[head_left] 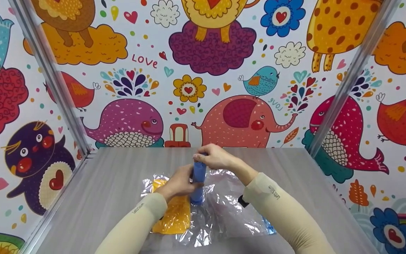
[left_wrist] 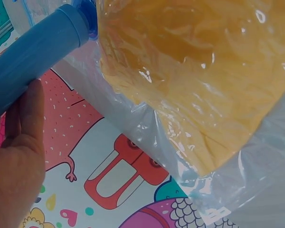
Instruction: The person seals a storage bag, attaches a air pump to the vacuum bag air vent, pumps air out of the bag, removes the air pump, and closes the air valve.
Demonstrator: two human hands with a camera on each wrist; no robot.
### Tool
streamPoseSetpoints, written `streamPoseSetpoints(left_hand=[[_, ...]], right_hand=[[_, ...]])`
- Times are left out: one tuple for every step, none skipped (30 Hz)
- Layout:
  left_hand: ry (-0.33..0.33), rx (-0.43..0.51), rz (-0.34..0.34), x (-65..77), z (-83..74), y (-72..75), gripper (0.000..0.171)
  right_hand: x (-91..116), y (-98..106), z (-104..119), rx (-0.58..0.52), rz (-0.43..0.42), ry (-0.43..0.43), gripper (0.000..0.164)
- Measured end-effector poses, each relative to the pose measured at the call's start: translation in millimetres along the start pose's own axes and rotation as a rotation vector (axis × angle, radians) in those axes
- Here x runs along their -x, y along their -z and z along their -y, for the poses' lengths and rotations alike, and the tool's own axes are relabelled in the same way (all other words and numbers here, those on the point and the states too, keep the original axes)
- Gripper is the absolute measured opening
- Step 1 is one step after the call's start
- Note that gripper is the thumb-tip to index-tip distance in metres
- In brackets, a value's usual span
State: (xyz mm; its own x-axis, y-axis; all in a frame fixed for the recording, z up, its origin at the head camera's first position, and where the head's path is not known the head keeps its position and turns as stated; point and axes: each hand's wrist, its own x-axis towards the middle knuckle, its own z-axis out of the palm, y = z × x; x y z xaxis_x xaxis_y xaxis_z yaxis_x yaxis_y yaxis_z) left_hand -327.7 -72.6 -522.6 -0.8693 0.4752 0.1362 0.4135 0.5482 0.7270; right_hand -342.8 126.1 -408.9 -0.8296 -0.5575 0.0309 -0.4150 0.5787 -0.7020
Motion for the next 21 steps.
streamPoseSetpoints(left_hand=[[-0.005,-0.005,-0.001,-0.3,-0.2,0.0,0.046],[-0.005,-0.005,-0.001,-0.5,0.0,-0.1,0.045],[-0.003,0.000,-0.001,-0.6,0.3,-0.2,0.045],[0.000,0.007,-0.001,-0.6,0.8,-0.4,0.044],[0.004,0.012,-0.002,-0.5,1.4,-0.6,0.043],[0.009,0.020,0.000,-0.5,2.1,-0.7,0.043],[0.020,0.035,0.003,-0.5,2.4,-0.9,0.043],[0.030,0.045,0.005,-0.4,2.8,-1.0,0.043],[0.029,0.052,0.007,-0.6,3.1,-0.9,0.043],[0.023,0.060,0.008,-0.9,3.1,-0.9,0.043],[0.019,0.067,0.009,-1.1,3.0,-0.8,0.043],[0.013,0.078,0.010,-1.3,2.8,-0.7,0.044],[0.009,0.087,0.009,-1.3,2.8,-0.8,0.044],[0.007,0.090,0.009,-1.2,2.6,-0.6,0.043],[0.008,0.096,0.010,-1.0,2.5,-0.5,0.043],[0.015,0.101,0.011,-0.8,2.3,-0.5,0.043],[0.024,0.103,0.012,-0.2,2.1,-0.5,0.044],[0.033,0.101,0.012,0.4,1.9,-0.3,0.045],[0.036,0.098,0.011,1.1,1.9,0.0,0.045],[0.047,0.092,0.009,1.9,1.4,0.3,0.045],[0.052,0.088,0.005,2.8,1.3,0.4,0.046]], right_hand=[[0,-2,-2,-0.010,-0.001,-0.002,0.029],[0,-3,-4,-0.021,-0.006,-0.004,0.028],[0,-4,-5,-0.034,-0.011,-0.007,0.028],[0,-5,-5,-0.036,-0.017,-0.006,0.028],[0,-5,-5,-0.039,-0.025,-0.005,0.029],[0,-5,-4,-0.046,-0.033,-0.009,0.029],[0,-4,-3,-0.061,-0.042,-0.014,0.030],[-1,-3,-2,-0.073,-0.053,-0.020,0.031],[-1,-1,0,-0.087,-0.064,-0.027,0.031],[-1,2,2,-0.100,-0.076,-0.031,0.031],[-1,5,4,-0.117,-0.088,-0.036,0.031],[-2,8,7,-0.135,-0.097,-0.044,0.030],[-1,12,10,-0.150,-0.102,-0.048,0.030],[-1,17,14,-0.161,-0.107,-0.051,0.029],[-1,21,18,-0.173,-0.111,-0.052,0.028],[0,26,23,-0.182,-0.117,-0.050,0.028],[1,31,28,-0.194,-0.123,-0.052,0.028],[2,36,33,-0.200,-0.131,-0.049,0.027],[3,41,39,-0.206,-0.137,-0.047,0.028],[4,46,45,-0.214,-0.142,-0.045,0.028],[5,51,50,-0.223,-0.144,-0.043,0.028]])
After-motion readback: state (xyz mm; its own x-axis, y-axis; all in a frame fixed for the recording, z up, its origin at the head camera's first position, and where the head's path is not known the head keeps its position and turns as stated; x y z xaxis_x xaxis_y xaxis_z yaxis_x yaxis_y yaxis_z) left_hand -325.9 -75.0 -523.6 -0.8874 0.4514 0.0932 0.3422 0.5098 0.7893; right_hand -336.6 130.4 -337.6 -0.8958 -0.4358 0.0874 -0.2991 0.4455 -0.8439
